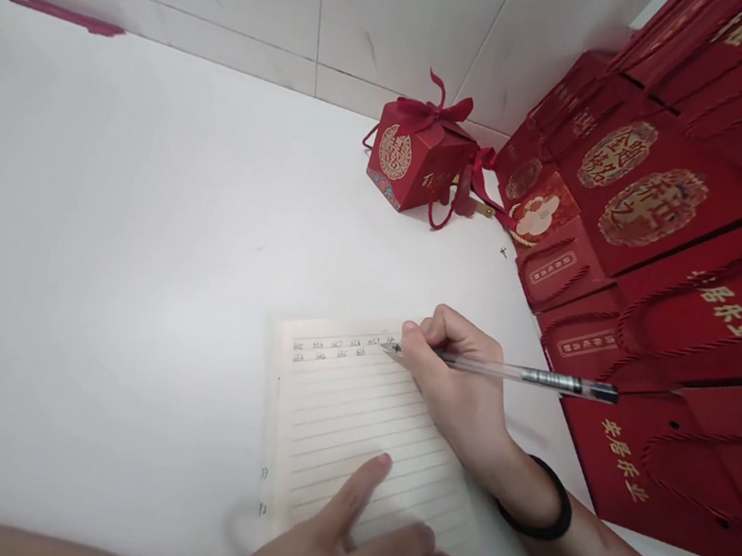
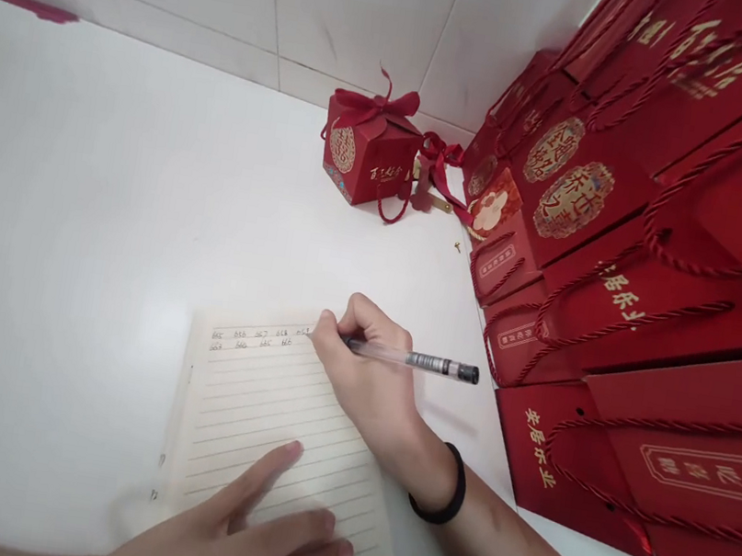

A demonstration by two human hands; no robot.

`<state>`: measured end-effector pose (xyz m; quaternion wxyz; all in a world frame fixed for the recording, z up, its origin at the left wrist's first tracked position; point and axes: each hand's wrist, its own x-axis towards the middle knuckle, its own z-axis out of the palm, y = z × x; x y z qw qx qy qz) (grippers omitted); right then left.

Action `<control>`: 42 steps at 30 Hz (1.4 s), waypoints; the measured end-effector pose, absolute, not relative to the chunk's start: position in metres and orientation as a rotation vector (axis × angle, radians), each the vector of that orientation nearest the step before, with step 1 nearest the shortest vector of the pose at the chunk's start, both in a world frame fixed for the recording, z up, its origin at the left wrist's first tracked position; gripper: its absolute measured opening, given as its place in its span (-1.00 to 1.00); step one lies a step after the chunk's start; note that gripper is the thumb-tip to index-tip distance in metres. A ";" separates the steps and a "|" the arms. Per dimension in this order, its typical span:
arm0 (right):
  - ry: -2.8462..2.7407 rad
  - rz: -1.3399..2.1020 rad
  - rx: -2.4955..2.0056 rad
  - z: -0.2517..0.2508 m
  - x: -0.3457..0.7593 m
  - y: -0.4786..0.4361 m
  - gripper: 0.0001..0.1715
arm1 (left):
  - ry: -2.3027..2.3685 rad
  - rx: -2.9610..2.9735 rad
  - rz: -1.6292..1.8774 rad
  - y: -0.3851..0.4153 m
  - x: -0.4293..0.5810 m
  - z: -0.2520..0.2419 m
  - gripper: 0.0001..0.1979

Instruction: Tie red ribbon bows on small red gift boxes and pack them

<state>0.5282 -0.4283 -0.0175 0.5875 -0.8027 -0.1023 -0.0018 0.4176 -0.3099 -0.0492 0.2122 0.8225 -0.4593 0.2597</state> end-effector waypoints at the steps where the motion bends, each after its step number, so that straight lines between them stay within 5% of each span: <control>1: -0.239 -0.008 -1.871 -0.018 0.528 -0.428 -0.58 | -1.295 2.293 0.711 -0.309 0.418 -0.049 -0.84; 42: -0.297 -0.045 -2.018 -0.015 0.529 -0.429 -0.61 | -1.329 2.366 0.613 -0.309 0.416 -0.044 -0.76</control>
